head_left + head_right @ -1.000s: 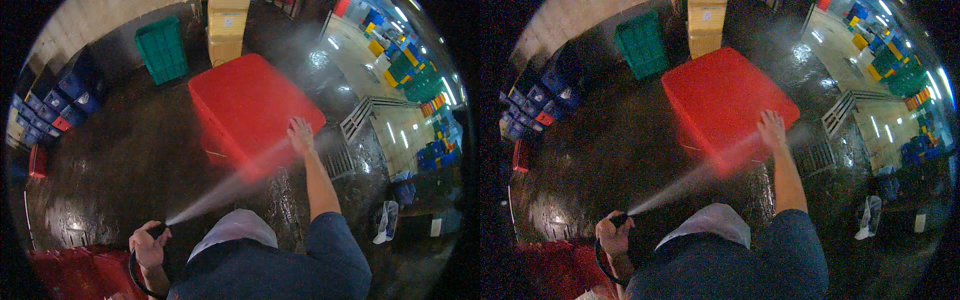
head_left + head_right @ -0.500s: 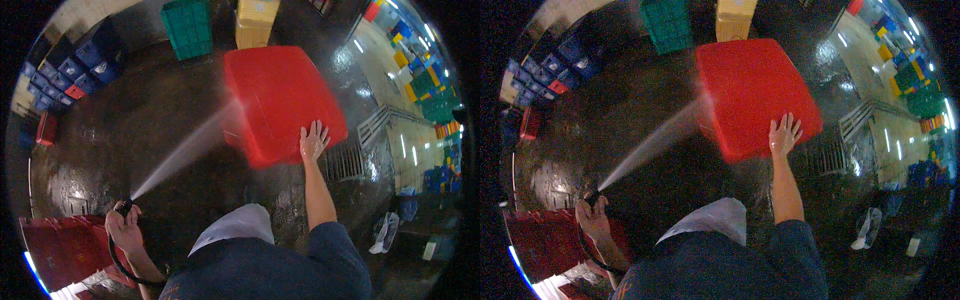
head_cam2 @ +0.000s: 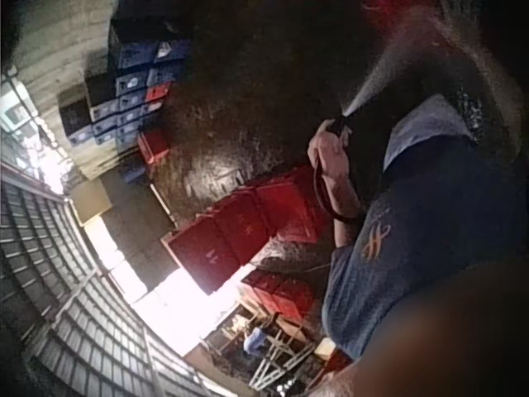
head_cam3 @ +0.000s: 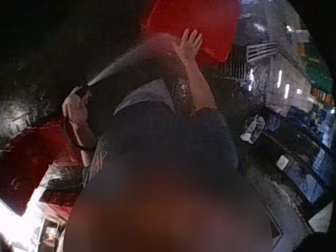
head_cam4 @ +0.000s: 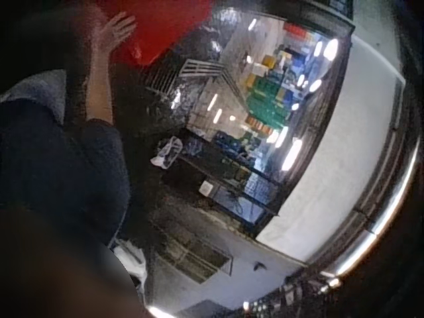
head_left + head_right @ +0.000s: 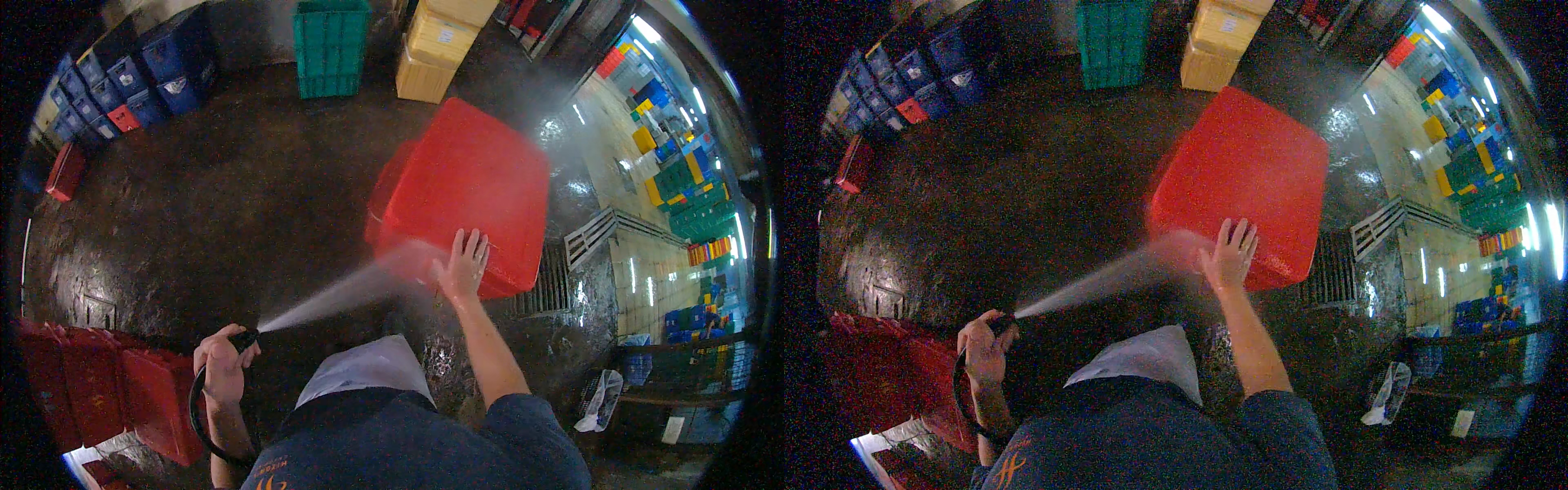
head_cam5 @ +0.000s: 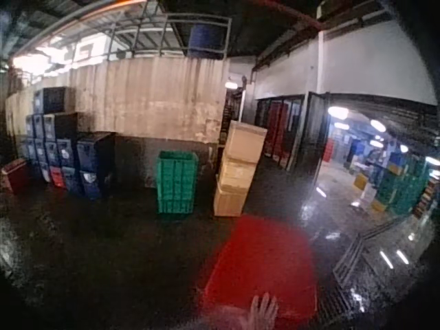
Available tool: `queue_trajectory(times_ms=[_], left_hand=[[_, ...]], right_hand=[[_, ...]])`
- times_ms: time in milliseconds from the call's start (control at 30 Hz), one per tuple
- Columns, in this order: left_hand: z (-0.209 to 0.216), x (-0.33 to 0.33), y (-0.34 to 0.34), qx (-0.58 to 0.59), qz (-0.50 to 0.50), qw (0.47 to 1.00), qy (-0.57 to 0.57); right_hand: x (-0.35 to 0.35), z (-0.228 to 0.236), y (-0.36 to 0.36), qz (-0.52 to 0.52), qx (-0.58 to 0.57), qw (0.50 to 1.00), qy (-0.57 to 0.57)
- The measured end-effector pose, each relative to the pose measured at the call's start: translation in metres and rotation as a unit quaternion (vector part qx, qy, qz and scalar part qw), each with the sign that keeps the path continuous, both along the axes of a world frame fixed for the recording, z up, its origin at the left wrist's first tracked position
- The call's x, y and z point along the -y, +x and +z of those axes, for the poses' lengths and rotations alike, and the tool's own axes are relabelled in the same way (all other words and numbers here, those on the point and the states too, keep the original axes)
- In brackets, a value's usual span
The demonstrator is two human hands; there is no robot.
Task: The person uses a high-pressure water hose to rinse the floor and then thoroughly washes a red plastic crate, turning it over to clean all sides and the interior. The person moves between the indoor storage area and the outdoor entrance while spraying.
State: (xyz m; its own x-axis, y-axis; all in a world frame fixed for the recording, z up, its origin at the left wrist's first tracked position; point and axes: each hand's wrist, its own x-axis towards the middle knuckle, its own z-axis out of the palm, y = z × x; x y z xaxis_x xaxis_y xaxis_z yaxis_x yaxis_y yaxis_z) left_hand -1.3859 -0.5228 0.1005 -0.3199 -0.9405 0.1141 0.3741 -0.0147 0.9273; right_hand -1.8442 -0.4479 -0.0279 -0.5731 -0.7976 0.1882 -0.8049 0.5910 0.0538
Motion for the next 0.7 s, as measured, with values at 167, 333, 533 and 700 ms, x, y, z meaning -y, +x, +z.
queue_trajectory(times_ms=[167,333,533,700], left_hand=[[-0.003,0.01,0.015,0.036,0.086,0.993,0.072],[-0.001,0.013,0.002,-0.039,0.14,0.988,0.048],[0.015,0.019,-0.029,-0.033,0.0,0.999,0.007],[0.021,0.025,-0.049,-0.041,-0.017,0.999,-0.019]], right_hand=[[0.003,0.012,-0.037,0.068,-0.022,0.997,-0.021],[0.028,0.0,-0.048,0.044,-0.031,0.998,-0.034],[0.07,-0.002,-0.047,0.004,0.037,0.997,-0.06],[0.008,0.005,-0.076,0.039,0.062,0.997,-0.033]])
